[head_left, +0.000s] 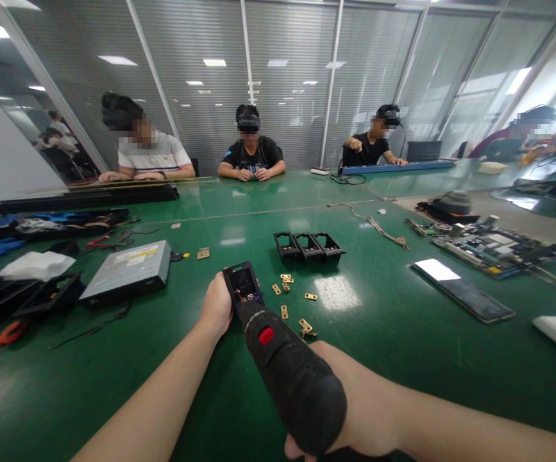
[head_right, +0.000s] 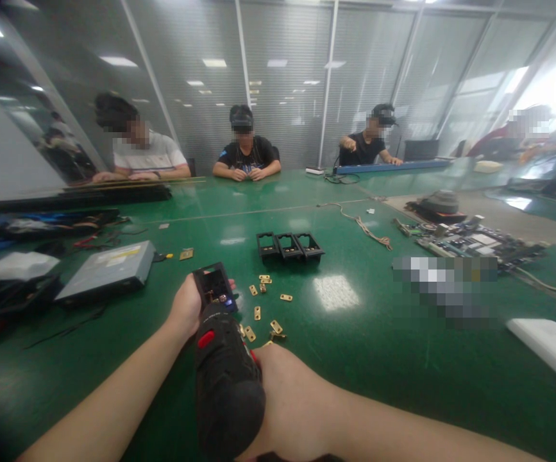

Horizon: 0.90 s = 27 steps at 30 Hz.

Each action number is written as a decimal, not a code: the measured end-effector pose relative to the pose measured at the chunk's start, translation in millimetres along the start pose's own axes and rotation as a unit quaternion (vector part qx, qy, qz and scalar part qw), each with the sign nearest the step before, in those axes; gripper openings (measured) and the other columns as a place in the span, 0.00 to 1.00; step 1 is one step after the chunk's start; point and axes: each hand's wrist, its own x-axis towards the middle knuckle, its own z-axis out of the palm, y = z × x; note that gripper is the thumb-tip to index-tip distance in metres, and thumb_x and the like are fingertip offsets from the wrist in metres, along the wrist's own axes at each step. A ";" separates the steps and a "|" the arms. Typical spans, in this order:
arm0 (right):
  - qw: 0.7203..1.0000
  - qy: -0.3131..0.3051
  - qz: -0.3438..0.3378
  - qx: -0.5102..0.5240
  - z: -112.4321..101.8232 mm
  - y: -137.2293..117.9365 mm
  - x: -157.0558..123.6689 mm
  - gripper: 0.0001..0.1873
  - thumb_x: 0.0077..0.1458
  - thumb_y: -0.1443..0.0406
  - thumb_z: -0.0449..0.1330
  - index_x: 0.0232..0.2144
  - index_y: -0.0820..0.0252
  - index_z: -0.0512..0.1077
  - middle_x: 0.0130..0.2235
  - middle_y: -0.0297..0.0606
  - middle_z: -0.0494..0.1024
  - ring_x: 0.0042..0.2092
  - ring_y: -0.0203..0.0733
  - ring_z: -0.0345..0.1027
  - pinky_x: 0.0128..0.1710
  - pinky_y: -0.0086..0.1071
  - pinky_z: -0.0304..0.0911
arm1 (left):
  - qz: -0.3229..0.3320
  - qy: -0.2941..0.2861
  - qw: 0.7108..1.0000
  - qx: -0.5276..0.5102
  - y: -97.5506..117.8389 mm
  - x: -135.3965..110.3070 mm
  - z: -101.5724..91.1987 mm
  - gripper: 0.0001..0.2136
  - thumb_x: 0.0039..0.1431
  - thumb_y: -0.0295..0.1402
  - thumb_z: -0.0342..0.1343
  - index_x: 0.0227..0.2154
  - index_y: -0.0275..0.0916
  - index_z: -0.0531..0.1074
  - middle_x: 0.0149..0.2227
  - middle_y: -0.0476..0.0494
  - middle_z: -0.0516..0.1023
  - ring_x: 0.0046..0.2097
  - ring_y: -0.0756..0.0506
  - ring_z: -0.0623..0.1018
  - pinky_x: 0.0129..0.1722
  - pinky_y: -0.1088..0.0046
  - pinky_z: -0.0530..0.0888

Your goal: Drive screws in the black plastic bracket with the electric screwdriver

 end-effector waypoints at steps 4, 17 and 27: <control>1.000 0.003 -0.007 0.000 -0.1 -0.5 0.2 0.34 0.24 0.56 0.89 0.29 0.63 0.75 0.27 0.32 0.80 0.28 0.36 0.75 0.26 0.26 0.71 | -0.004 0.002 1.000 -0.003 1.0 0.5 0.7 0.21 0.69 0.41 0.49 0.40 0.33 0.85 0.34 0.32 0.88 0.35 0.35 0.88 0.33 0.62 0.84; 1.000 -0.002 -0.017 -0.009 -1.0 -2.5 -2.2 0.31 0.28 0.57 0.89 0.28 0.63 0.75 0.28 0.34 0.80 0.29 0.37 0.75 0.28 0.27 0.71 | 0.009 0.006 1.000 -0.011 -0.1 1.3 0.1 0.20 0.70 0.40 0.49 0.42 0.33 0.85 0.34 0.31 0.88 0.37 0.34 0.89 0.34 0.61 0.84; 1.000 0.000 -0.012 0.005 0.9 -3.7 -1.7 0.33 0.25 0.58 0.90 0.29 0.63 0.75 0.27 0.32 0.79 0.28 0.36 0.74 0.26 0.25 0.71 | -0.001 0.006 1.000 -0.012 -0.7 2.2 -0.7 0.21 0.70 0.41 0.49 0.42 0.33 0.85 0.35 0.31 0.89 0.36 0.34 0.89 0.34 0.62 0.83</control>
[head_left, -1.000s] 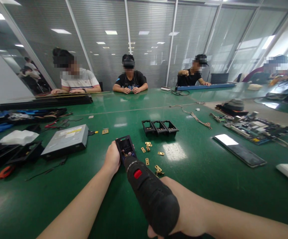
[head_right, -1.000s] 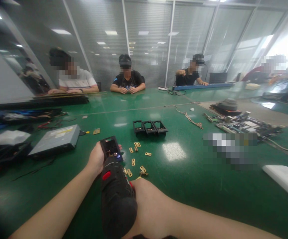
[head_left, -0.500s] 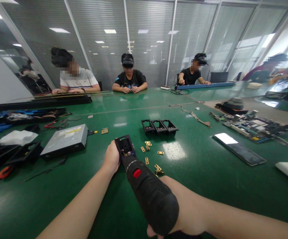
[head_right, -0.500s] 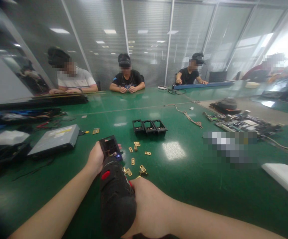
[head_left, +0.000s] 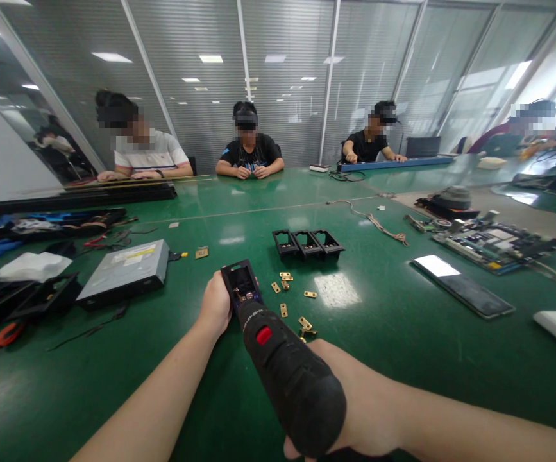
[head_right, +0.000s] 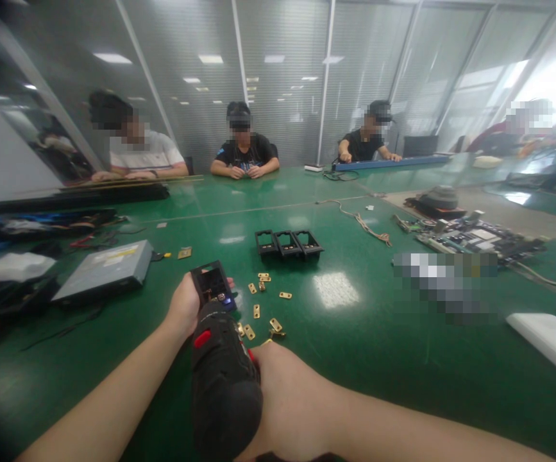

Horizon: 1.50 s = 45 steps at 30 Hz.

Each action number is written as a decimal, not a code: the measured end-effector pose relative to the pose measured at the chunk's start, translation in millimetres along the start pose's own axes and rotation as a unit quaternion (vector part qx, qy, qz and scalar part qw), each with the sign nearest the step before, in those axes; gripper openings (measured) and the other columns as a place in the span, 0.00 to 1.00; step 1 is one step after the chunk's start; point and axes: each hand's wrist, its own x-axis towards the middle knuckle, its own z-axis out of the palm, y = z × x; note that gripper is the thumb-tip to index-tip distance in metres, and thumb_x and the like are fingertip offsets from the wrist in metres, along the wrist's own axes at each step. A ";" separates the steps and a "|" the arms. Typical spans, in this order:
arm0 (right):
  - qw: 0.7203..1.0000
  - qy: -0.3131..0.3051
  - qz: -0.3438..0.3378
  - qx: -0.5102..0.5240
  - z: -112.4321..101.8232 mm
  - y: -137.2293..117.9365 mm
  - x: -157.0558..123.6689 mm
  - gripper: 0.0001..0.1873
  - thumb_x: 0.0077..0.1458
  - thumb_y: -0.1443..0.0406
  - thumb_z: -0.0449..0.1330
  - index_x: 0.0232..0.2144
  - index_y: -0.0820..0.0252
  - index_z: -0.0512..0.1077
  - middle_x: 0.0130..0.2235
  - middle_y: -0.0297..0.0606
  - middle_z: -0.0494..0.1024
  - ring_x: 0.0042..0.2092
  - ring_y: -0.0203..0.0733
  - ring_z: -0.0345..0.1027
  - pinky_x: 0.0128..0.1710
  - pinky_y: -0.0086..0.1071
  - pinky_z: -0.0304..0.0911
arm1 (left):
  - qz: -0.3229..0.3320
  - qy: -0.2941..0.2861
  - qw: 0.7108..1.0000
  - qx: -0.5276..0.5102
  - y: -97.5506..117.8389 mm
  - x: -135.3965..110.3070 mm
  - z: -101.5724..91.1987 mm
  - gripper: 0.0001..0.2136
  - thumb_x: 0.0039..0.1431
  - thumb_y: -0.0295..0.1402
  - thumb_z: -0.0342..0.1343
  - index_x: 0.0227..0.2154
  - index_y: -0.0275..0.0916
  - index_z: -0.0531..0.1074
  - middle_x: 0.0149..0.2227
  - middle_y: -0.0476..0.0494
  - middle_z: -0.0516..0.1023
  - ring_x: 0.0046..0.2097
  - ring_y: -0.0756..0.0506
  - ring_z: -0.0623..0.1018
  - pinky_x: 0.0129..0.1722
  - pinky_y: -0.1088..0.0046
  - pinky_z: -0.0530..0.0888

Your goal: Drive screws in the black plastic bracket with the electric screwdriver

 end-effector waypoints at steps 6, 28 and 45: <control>1.000 -0.007 -0.004 -0.006 -0.1 -0.4 0.6 0.32 0.27 0.58 0.89 0.28 0.62 0.74 0.26 0.30 0.78 0.29 0.35 0.74 0.26 0.24 0.70 | -0.008 0.001 1.000 -0.001 1.8 -1.4 1.6 0.20 0.69 0.39 0.49 0.39 0.34 0.84 0.33 0.33 0.88 0.33 0.36 0.87 0.33 0.64 0.83; 1.000 -0.002 -0.011 -0.013 -1.1 1.6 0.9 0.27 0.29 0.62 0.88 0.25 0.63 0.76 0.27 0.33 0.80 0.28 0.34 0.75 0.25 0.22 0.70 | 0.004 0.001 1.000 0.013 1.8 -3.0 1.7 0.19 0.66 0.40 0.50 0.37 0.34 0.84 0.34 0.31 0.88 0.36 0.34 0.88 0.34 0.61 0.84; 0.999 -0.009 -0.030 -0.032 -5.1 4.5 1.2 0.25 0.32 0.62 0.88 0.23 0.65 0.77 0.28 0.36 0.82 0.29 0.35 0.77 0.28 0.23 0.72 | -0.002 0.008 1.000 -0.005 2.1 -1.5 3.8 0.20 0.67 0.38 0.49 0.38 0.31 0.84 0.33 0.29 0.88 0.33 0.35 0.88 0.32 0.63 0.83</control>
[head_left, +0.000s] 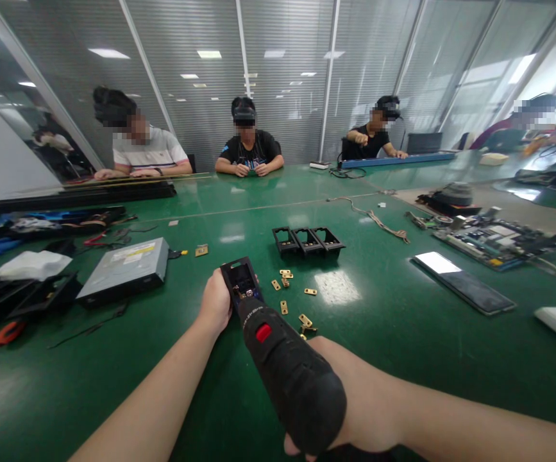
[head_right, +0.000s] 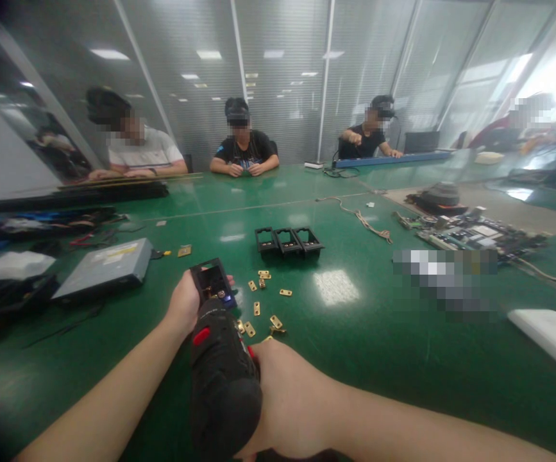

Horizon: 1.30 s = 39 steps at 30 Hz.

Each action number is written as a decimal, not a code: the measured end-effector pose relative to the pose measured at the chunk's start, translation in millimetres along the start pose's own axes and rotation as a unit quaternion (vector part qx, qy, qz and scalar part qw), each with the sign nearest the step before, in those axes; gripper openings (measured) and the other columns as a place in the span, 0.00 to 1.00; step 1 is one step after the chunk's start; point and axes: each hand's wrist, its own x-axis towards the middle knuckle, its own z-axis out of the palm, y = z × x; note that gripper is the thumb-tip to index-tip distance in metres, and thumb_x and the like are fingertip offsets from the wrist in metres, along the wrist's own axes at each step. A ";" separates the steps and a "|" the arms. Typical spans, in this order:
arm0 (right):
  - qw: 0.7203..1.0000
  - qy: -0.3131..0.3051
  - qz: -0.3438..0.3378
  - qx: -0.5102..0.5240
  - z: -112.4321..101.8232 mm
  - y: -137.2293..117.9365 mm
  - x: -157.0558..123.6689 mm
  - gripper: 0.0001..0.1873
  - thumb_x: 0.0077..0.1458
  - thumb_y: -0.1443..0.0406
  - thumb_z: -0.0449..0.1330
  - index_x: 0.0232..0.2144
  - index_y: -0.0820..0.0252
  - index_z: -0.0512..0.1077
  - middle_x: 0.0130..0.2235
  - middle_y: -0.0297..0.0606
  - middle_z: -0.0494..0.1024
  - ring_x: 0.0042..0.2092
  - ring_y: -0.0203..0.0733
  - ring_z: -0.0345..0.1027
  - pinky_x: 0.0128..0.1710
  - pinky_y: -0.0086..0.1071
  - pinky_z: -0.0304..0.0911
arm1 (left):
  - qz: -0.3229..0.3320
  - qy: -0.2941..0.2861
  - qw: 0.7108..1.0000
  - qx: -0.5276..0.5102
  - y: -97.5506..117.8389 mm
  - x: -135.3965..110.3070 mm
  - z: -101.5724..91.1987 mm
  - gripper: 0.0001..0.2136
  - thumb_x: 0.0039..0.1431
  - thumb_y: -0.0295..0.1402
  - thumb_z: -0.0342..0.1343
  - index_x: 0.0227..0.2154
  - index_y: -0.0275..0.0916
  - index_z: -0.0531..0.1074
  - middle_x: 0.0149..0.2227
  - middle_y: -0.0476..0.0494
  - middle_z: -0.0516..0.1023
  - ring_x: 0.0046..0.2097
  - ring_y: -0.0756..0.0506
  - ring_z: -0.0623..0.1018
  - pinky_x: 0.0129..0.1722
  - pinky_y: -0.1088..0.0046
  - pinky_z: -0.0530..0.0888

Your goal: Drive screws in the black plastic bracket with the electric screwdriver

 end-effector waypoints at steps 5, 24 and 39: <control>1.000 0.004 0.017 0.020 1.8 -3.3 0.7 0.28 0.29 0.61 0.89 0.25 0.64 0.75 0.28 0.35 0.82 0.29 0.35 0.76 0.26 0.22 0.71 | 0.010 0.000 1.000 0.006 -0.8 0.4 -0.6 0.20 0.67 0.39 0.49 0.39 0.32 0.83 0.34 0.30 0.88 0.34 0.35 0.88 0.32 0.62 0.83; 1.000 0.009 0.026 -0.006 0.2 -4.5 -0.4 0.29 0.28 0.58 0.89 0.26 0.64 0.77 0.27 0.35 0.81 0.29 0.36 0.76 0.26 0.23 0.71 | 0.008 0.000 1.000 -0.004 -3.5 2.3 -2.8 0.20 0.68 0.40 0.51 0.41 0.31 0.84 0.34 0.31 0.88 0.36 0.35 0.88 0.38 0.61 0.84; 1.000 -0.012 -0.004 -0.010 -1.0 1.1 3.3 0.29 0.30 0.57 0.88 0.25 0.62 0.74 0.27 0.33 0.79 0.29 0.37 0.74 0.27 0.25 0.71 | -0.005 -0.005 1.000 0.005 -0.1 -1.1 -1.5 0.19 0.67 0.40 0.50 0.39 0.34 0.84 0.35 0.31 0.88 0.36 0.35 0.88 0.33 0.63 0.83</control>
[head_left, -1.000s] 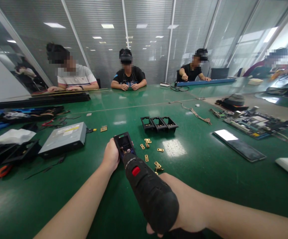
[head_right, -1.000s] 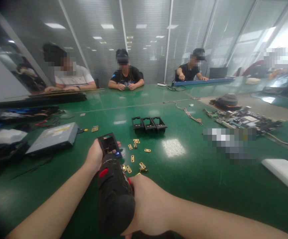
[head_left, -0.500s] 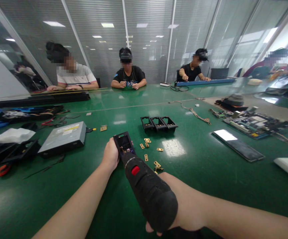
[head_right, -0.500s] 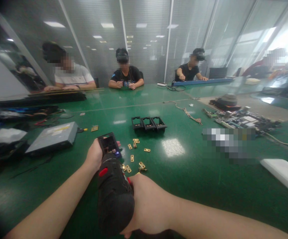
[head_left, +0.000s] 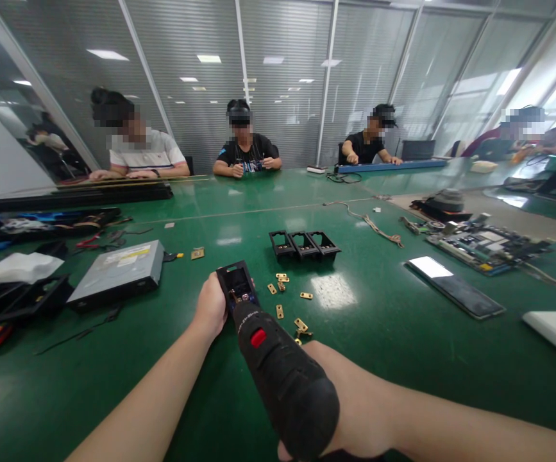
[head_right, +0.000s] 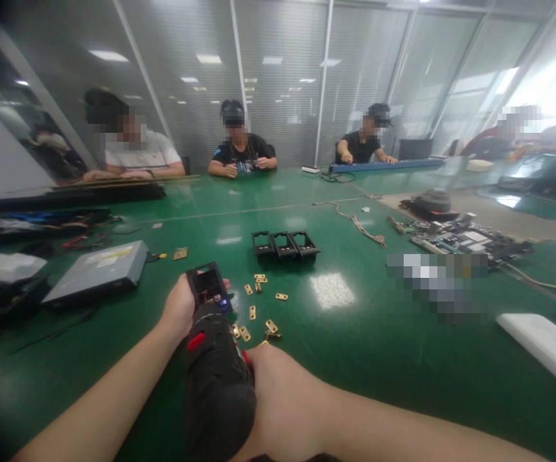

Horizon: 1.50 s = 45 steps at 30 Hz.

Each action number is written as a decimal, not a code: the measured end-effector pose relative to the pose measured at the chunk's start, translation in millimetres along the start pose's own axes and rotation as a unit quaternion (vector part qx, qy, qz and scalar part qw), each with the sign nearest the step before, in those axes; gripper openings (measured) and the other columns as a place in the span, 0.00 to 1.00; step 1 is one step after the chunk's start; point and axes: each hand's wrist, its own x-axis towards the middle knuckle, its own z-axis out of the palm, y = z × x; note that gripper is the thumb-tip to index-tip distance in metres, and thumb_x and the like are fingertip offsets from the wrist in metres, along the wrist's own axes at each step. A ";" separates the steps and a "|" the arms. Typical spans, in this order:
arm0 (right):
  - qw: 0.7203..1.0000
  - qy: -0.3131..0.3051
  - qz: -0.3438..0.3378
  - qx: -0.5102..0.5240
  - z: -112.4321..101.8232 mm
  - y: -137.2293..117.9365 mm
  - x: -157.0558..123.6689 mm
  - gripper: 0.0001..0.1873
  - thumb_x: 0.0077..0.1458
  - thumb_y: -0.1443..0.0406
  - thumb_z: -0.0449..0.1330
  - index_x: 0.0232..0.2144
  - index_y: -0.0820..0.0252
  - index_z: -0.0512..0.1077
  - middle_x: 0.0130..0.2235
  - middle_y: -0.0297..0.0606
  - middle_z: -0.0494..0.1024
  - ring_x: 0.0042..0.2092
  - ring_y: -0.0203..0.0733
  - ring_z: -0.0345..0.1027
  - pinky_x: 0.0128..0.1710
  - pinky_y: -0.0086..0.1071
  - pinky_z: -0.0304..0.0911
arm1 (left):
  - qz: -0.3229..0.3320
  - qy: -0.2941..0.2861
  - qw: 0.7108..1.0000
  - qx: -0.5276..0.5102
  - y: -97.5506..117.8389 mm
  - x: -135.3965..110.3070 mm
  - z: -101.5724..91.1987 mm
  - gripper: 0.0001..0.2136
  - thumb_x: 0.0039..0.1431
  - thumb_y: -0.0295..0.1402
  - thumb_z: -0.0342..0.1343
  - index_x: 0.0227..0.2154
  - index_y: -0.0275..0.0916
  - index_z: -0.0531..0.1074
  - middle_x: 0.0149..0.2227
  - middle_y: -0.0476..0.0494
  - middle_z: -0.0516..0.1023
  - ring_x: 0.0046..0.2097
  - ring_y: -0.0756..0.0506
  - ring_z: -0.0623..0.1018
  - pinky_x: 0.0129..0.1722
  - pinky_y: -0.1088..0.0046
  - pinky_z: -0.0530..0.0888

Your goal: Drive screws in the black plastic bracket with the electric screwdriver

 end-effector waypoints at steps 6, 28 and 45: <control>0.987 0.001 -0.117 -0.106 -4.9 9.8 10.8 0.28 0.37 0.61 0.86 0.24 0.58 0.68 0.25 0.26 0.70 0.31 0.35 0.67 0.33 0.28 0.69 | 0.001 -0.002 1.000 -0.009 0.3 1.6 -0.6 0.20 0.68 0.41 0.50 0.38 0.34 0.85 0.33 0.32 0.88 0.36 0.35 0.88 0.35 0.62 0.84; 0.979 0.003 -0.133 -0.157 -5.2 11.4 12.1 0.26 0.42 0.61 0.84 0.21 0.58 0.68 0.24 0.25 0.68 0.27 0.32 0.61 0.33 0.28 0.66 | 0.018 -0.004 1.000 0.004 0.7 0.5 0.0 0.19 0.67 0.40 0.50 0.35 0.34 0.84 0.34 0.31 0.88 0.35 0.36 0.88 0.34 0.63 0.84; 0.982 0.016 -0.150 -0.115 0.1 0.6 5.2 0.24 0.41 0.69 0.82 0.33 0.57 0.71 0.23 0.20 0.68 0.27 0.33 0.59 0.39 0.30 0.68 | 0.004 -0.008 1.000 0.010 -1.7 2.3 -1.6 0.18 0.66 0.40 0.52 0.37 0.34 0.84 0.35 0.31 0.89 0.37 0.35 0.88 0.35 0.63 0.84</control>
